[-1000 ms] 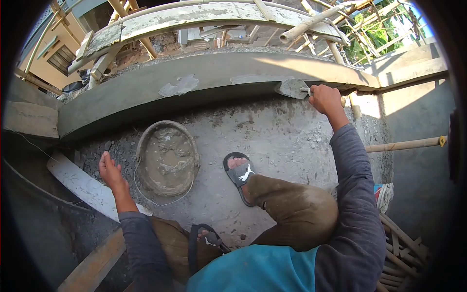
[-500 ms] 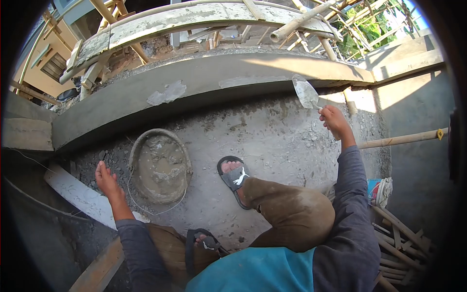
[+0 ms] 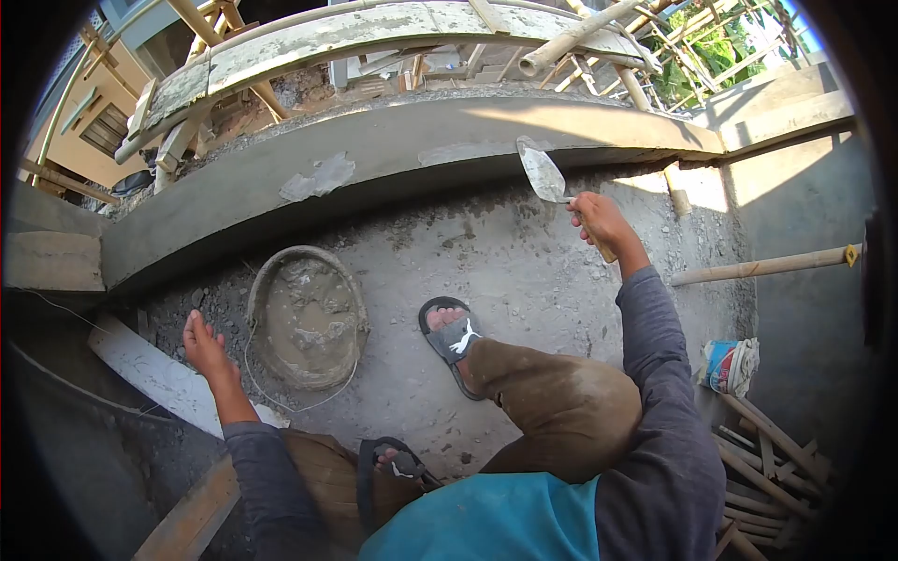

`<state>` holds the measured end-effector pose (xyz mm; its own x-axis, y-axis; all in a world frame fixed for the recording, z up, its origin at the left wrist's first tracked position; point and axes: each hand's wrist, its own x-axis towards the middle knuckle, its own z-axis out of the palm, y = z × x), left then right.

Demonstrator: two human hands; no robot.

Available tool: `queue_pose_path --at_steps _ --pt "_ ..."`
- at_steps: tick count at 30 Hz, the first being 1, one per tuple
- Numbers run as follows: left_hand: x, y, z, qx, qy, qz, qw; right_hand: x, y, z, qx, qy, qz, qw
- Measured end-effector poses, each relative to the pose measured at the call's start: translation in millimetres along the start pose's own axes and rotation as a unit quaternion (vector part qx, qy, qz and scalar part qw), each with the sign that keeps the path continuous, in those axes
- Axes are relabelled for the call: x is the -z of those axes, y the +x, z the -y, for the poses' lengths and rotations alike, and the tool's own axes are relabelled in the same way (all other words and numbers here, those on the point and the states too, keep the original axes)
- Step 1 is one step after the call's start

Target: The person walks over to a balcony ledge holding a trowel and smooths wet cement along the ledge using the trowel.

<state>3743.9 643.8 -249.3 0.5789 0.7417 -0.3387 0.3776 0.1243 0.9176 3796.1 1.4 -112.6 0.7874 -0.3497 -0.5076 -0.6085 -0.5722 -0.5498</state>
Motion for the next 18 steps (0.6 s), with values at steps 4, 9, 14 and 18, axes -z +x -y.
queue_pose_path --at_steps 4,9,14,18 --pt "0.5 -1.6 -2.2 -0.004 -0.002 -0.002 1.000 -11.6 -19.4 21.3 0.034 -0.002 0.033 0.999" --pt "3.3 1.2 -1.2 -0.002 0.003 -0.006 1.000 10.0 -4.6 -5.7 -0.010 0.002 -0.047 0.999" --pt "0.8 -2.5 -4.4 -0.002 0.010 0.001 1.000 8.7 -13.6 2.1 -0.032 -0.014 -0.055 0.998" --pt "-2.2 -5.0 -5.3 -0.005 0.010 0.004 1.000 -8.3 -22.9 12.6 0.013 0.000 -0.009 1.000"
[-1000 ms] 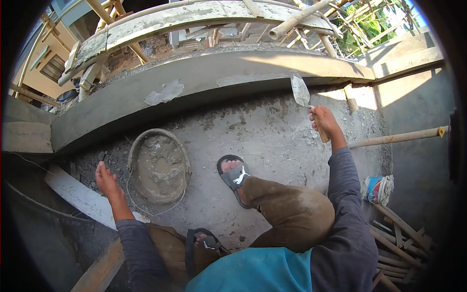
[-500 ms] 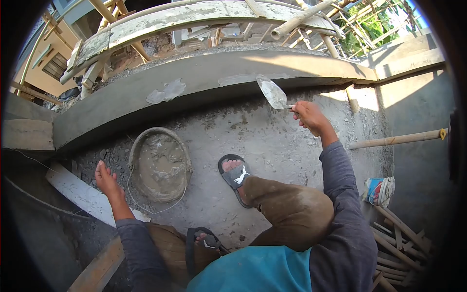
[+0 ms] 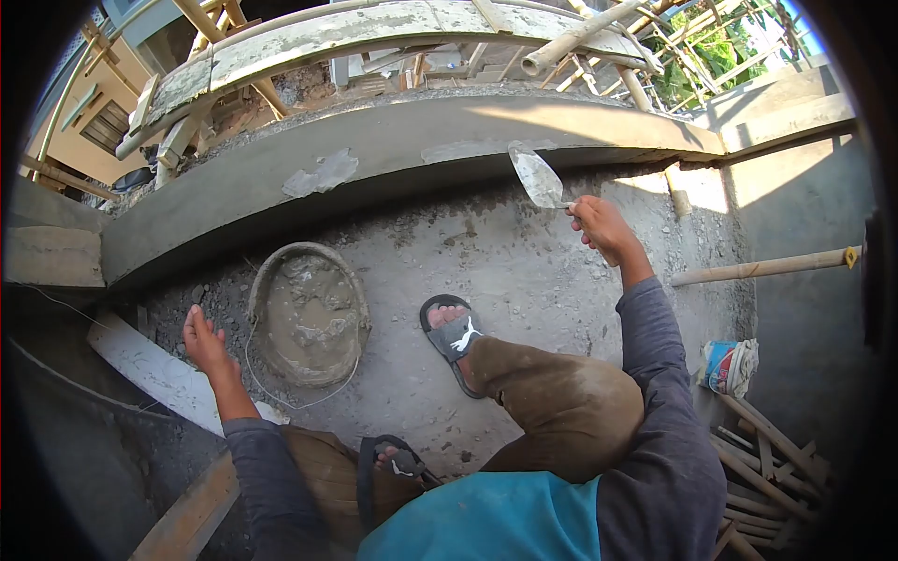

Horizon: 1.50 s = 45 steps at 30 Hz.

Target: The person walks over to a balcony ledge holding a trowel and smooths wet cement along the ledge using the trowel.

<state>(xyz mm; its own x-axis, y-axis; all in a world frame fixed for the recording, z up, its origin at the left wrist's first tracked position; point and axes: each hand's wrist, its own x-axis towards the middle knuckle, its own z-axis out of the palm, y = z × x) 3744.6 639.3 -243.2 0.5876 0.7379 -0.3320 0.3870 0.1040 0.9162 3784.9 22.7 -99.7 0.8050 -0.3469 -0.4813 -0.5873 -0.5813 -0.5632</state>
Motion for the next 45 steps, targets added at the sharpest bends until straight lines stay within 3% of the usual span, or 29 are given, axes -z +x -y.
queue_pose_path --at_steps 5,8,12,18,21,23,25,26,28,31,45 --pt "2.4 4.0 3.7 0.003 -0.005 -0.001 1.000 9.1 21.9 -17.2 -0.001 -0.009 -0.005 1.000" --pt "2.6 5.2 5.3 0.003 -0.015 -0.002 1.000 22.5 33.1 -30.4 -0.010 -0.043 -0.117 0.992" --pt "4.0 5.7 3.0 0.008 -0.014 -0.002 1.000 20.0 31.6 -51.6 -0.042 0.017 -0.144 0.989" --pt "0.2 4.9 3.0 0.002 0.002 0.004 1.000 -22.9 39.8 -101.7 -0.003 0.026 -0.220 0.975" --pt "5.1 8.0 7.2 0.005 0.001 -0.001 1.000 -20.4 10.3 -79.6 -0.041 -0.235 -0.304 0.922" --pt "7.5 10.2 6.1 0.006 -0.004 -0.008 1.000 -1.6 6.0 -74.8 -0.031 -0.299 -0.310 0.902" --pt "6.1 8.6 4.5 0.011 -0.008 -0.016 1.000 23.1 4.5 -64.2 0.046 -0.485 -0.312 0.816" --pt "4.2 6.1 2.5 0.014 -0.011 -0.017 1.000 34.0 5.7 -56.3 0.048 -0.488 -0.312 0.814" --pt "-0.4 1.2 -2.9 0.010 -0.021 -0.008 1.000 53.1 12.3 -37.1 0.097 -0.582 -0.294 0.752" --pt "-2.4 0.3 -4.8 0.014 -0.030 -0.009 0.999 70.2 23.0 -8.9 0.124 -0.638 -0.278 0.707" --pt "-0.2 0.4 -5.4 0.011 -0.050 -0.009 0.999 76.0 21.5 62.2 0.183 -0.684 -0.208 0.675"
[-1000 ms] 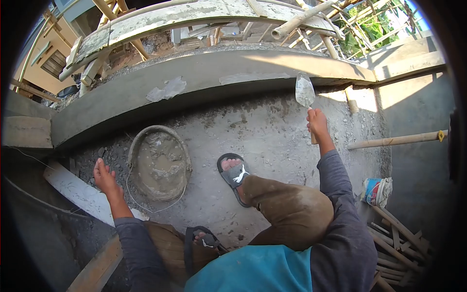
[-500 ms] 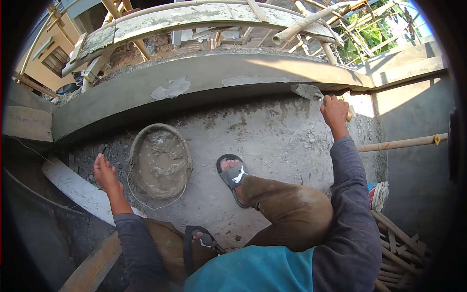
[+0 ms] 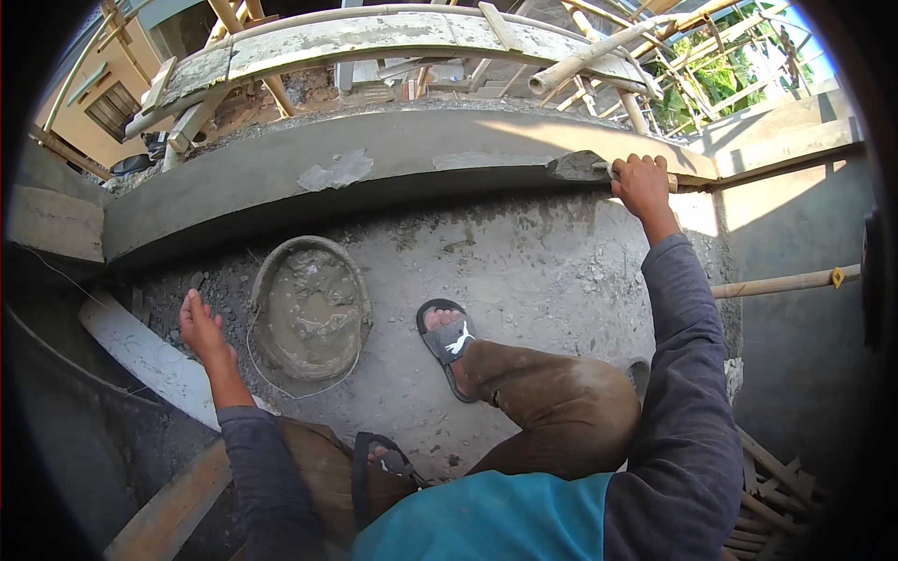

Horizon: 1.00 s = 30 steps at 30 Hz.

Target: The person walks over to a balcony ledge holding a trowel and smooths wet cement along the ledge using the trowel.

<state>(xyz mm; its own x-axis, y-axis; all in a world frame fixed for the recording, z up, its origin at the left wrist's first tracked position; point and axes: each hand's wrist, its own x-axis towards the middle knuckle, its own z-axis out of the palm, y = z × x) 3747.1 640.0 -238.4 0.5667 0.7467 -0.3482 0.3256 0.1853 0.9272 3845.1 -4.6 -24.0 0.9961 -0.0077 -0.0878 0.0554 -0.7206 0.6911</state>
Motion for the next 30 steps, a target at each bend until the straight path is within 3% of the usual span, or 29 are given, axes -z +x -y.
queue_pose_path --at_steps 4,8,11,13,14,16,22,26,28,30 --pt "-1.1 -0.7 -0.1 0.000 -0.003 0.000 1.000 -9.3 -14.6 -6.3 -0.018 0.070 0.002 0.997" --pt "1.2 -0.6 -0.9 -0.001 0.000 0.003 1.000 -35.9 -42.6 -10.5 -0.095 0.236 0.117 0.960" --pt "1.2 1.2 0.8 -0.004 0.009 0.007 1.000 -80.2 -55.8 -8.5 -0.076 0.298 0.116 0.944" --pt "-0.9 0.0 1.1 -0.001 0.013 0.008 1.000 -104.3 -60.2 -2.7 -0.126 0.493 0.163 0.845" --pt "-2.1 0.0 1.5 -0.002 0.014 0.009 1.000 -99.8 -64.1 4.9 -0.127 0.493 0.164 0.845" --pt "-2.7 0.1 2.4 -0.003 0.013 0.017 1.000 -77.9 -70.5 33.5 -0.224 0.620 0.166 0.733" --pt "-2.1 -2.1 0.6 0.000 0.004 0.016 1.000 -69.0 -61.2 69.1 -0.232 0.643 0.174 0.709" --pt "-0.6 -1.2 1.4 0.000 0.002 0.011 1.000 -29.5 -54.6 92.7 -0.156 0.622 0.197 0.742" --pt "-0.1 1.2 1.9 -0.002 0.007 0.012 1.000 -12.3 -56.7 108.1 -0.010 0.659 0.185 0.729" --pt "-1.6 -1.5 -0.3 0.000 0.004 0.012 1.000 19.4 -55.0 120.5 0.033 0.634 0.206 0.745"
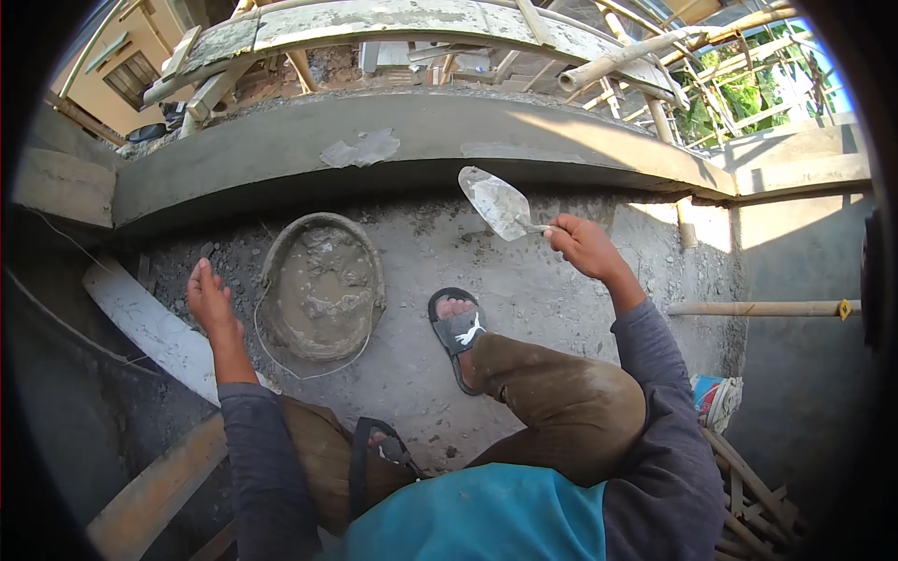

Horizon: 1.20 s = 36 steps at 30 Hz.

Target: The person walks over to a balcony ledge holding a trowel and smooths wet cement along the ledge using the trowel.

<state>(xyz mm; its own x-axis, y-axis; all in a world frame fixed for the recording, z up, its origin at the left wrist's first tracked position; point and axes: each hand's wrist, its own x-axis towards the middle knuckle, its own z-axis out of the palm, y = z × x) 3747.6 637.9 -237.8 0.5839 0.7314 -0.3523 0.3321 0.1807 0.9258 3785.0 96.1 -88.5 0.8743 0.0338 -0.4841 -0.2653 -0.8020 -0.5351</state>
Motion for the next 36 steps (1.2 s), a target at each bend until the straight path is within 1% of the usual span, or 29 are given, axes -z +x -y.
queue_pose_path --at_steps 2,4,5,6,7,9,10,12,13,14,16,17,19,20,22,23,24,26,27,28,29,30,31,32,34,36 --pt "-3.9 -11.8 -11.4 -0.008 0.001 -0.014 1.000 -10.8 -2.6 38.3 0.122 -0.162 -0.013 0.979" --pt "-1.5 -12.2 -10.5 -0.025 -0.023 0.006 0.999 -28.1 -1.8 71.9 0.219 -0.199 -0.015 0.955" --pt "-3.0 -18.4 -17.1 -0.022 -0.023 0.000 0.999 -35.5 -5.2 94.5 0.197 -0.244 0.014 0.949" --pt "-3.2 -22.9 -22.5 -0.019 -0.026 -0.002 0.999 -48.3 -2.8 108.8 0.211 -0.240 0.027 0.947" --pt "1.2 -20.6 -21.8 -0.019 -0.023 -0.017 0.999 -59.9 -1.4 121.4 0.267 -0.305 0.010 0.914" --pt "7.3 -18.2 -17.6 -0.013 0.003 0.038 0.999 -82.5 1.3 141.0 0.366 -0.418 -0.032 0.831" --pt "9.5 -18.6 -17.4 -0.013 0.002 0.031 0.999 -93.5 4.5 148.4 0.372 -0.417 -0.030 0.828" --pt "14.2 -23.4 -21.2 -0.006 0.023 0.062 0.998 -114.8 15.3 156.9 0.449 -0.461 -0.079 0.762" --pt "16.7 -28.4 -23.9 -0.016 0.026 0.076 0.997 -124.5 24.0 154.2 0.459 -0.468 -0.093 0.749" --pt "19.5 -32.4 -26.0 -0.015 0.024 0.070 0.997 -129.4 27.5 153.1 0.464 -0.468 -0.091 0.746" --pt "24.5 -35.8 -29.7 -0.007 0.047 0.116 0.992 -135.7 32.5 153.8 0.433 -0.496 -0.060 0.751" --pt "27.8 -37.1 -30.6 -0.006 0.058 0.124 0.991 -139.2 32.2 153.8 0.437 -0.496 -0.060 0.748" --pt "34.9 -40.3 -34.4 -0.001 0.066 0.126 0.990 -144.2 29.5 151.9 0.347 -0.487 -0.032 0.801" --pt "37.0 -42.3 -36.2 0.004 0.077 0.133 0.988 -146.5 29.7 148.9 0.349 -0.488 -0.032 0.799" --pt "41.5 -40.5 -34.5 -0.001 0.077 0.132 0.988 -149.1 31.5 142.4 0.277 -0.443 0.000 0.852" --pt "43.9 -38.8 -33.4 -0.005 0.080 0.132 0.988 -149.6 31.1 141.6 0.257 -0.434 0.033 0.863" --pt "46.4 -37.3 -32.3 -0.007 0.079 0.131 0.988 -151.1 33.1 139.3 0.258 -0.435 0.031 0.862" --pt "49.1 -36.5 -32.4 -0.007 0.091 0.135 0.987 -156.5 38.0 131.8 0.215 -0.330 0.183 0.901" --pt "48.5 -37.3 -33.1 -0.007 0.091 0.136 0.986 -158.6 36.2 129.3 0.277 -0.300 0.194 0.892" --pt "47.7 -38.5 -33.9 -0.012 0.081 0.117 0.990 -159.4 33.3 128.6 0.275 -0.300 0.194 0.893" --pt "46.5 -40.2 -35.3 -0.017 0.071 0.098 0.992 -158.6 20.8 147.3 0.159 -0.178 0.272 0.932" --pt "45.7 -41.7 -35.4 -0.016 0.072 0.101 0.992 -159.2 13.0 157.7 0.038 -0.050 0.340 0.938" --pt "45.5 -42.2 -36.0 -0.015 0.068 0.103 0.992 -165.6 15.2 152.5 0.057 -0.027 0.332 0.941" --pt "45.5 -41.8 -36.7 -0.015 0.064 0.105 0.992 -167.3 15.1 154.0 0.056 -0.026 0.330 0.942" --pt "49.1 -38.7 -34.1 -0.009 0.082 0.124 0.989 -170.9 14.4 157.2 0.005 0.013 0.328 0.945" --pt "51.1 -35.6 -32.3 -0.003 0.099 0.142 0.985 -174.7 16.2 154.8 -0.008 0.037 0.327 0.944"
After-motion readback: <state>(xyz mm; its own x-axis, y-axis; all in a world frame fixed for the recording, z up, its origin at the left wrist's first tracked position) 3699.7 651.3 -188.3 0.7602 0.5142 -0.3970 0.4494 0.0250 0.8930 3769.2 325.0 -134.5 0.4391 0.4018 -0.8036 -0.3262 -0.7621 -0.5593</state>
